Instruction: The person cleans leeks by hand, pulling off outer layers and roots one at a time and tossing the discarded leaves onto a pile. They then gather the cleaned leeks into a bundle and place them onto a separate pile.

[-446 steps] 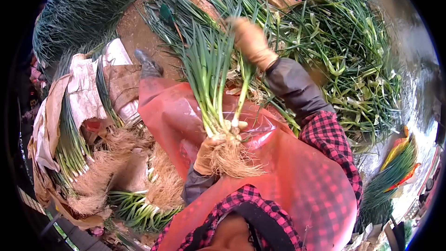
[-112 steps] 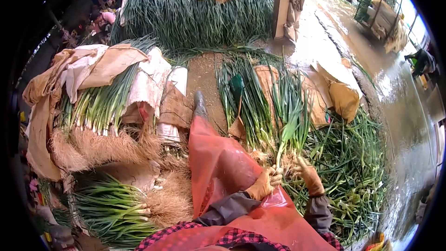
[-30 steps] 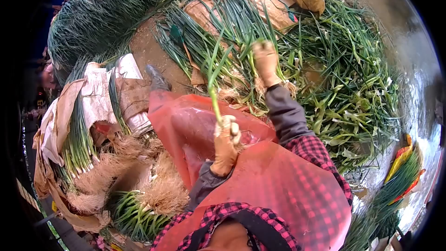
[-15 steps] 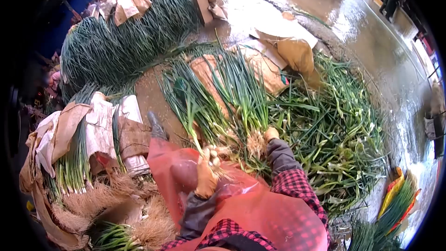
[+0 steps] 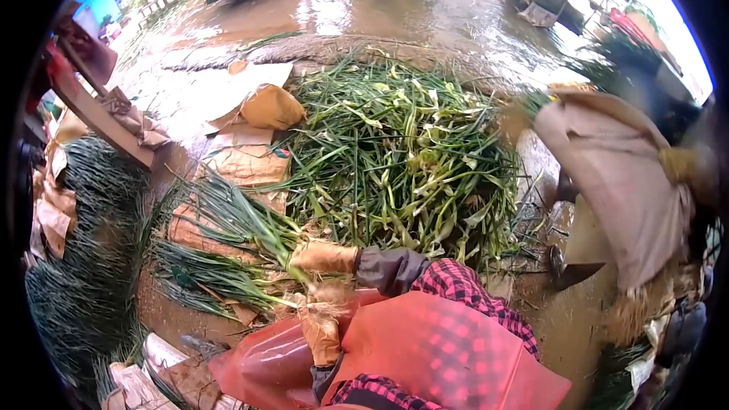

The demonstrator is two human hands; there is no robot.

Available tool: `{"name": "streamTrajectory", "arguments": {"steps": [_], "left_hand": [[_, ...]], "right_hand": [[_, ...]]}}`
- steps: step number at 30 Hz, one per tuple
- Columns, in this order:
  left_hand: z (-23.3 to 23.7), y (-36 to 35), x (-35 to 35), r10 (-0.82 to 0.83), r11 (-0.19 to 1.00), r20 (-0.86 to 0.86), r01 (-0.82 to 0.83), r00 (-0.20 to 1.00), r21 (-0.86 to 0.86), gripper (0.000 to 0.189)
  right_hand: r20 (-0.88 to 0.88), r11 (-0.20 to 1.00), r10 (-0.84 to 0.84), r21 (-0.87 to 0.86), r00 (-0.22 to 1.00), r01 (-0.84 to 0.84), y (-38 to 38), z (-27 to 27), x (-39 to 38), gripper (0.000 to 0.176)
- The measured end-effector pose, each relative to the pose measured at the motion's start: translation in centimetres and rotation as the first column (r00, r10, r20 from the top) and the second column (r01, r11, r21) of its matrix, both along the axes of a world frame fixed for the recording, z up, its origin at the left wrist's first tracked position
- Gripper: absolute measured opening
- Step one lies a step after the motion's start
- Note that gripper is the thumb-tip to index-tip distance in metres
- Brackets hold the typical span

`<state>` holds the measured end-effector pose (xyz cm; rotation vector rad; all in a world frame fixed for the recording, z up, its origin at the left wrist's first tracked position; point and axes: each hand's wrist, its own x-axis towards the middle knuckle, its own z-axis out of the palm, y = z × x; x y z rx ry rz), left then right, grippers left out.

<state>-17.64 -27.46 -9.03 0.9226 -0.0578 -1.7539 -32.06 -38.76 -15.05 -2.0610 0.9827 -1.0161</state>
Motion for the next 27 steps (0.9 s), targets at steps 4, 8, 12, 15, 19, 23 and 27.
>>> {"name": "streamTrajectory", "arguments": {"steps": [4, 8, 12, 15, 19, 23, 27], "left_hand": [[-0.4, 0.4, -0.3, -0.108, 0.987, 0.455, 0.149, 0.884, -0.057, 0.021], [-0.7, 0.5, -0.3, -0.081, 0.977, 0.696, 0.195, 0.713, -0.087, 0.012], [-1.2, 0.3, 0.6, -0.146, 0.982, 0.397, 0.183, 0.906, -0.055, 0.034], [-1.9, 0.0, 0.7, -0.125, 0.988, 0.348, 0.148, 0.929, -0.038, 0.031], [-4.4, 0.0, -0.2, 0.006, 0.985, 0.6, 0.097, 0.8, -0.14, 0.026], [-3.3, -0.1, -0.5, 0.068, 0.987, 0.642, 0.044, 0.764, -0.157, 0.021], [-2.3, -0.1, -0.3, 0.072, 0.98, 0.798, 0.104, 0.599, -0.167, 0.018]], "right_hand": [[0.127, 0.673, 0.004, 0.733, 0.992, -0.096, 1.1, 2.2, 2.1, 0.022], [-0.337, 0.97, 0.019, 0.236, 0.941, 0.065, -0.5, -0.7, 2.8, 0.026], [-0.648, 0.985, -0.15, -0.033, 0.747, 0.169, 0.0, -1.2, 2.3, 0.016], [-0.475, 0.903, -0.417, -0.31, 0.775, 0.296, 1.7, 2.6, 0.8, 0.021], [-0.397, 0.75, -0.349, 0.424, 0.849, 0.507, 0.9, 5.1, 0.8, 0.031], [-0.326, 0.767, -0.128, 0.566, 0.937, 0.301, -1.7, -1.4, 0.9, 0.04], [-0.604, 0.809, -0.267, 0.284, 0.751, 0.515, 1.1, 3.0, 3.0, 0.031]]}}
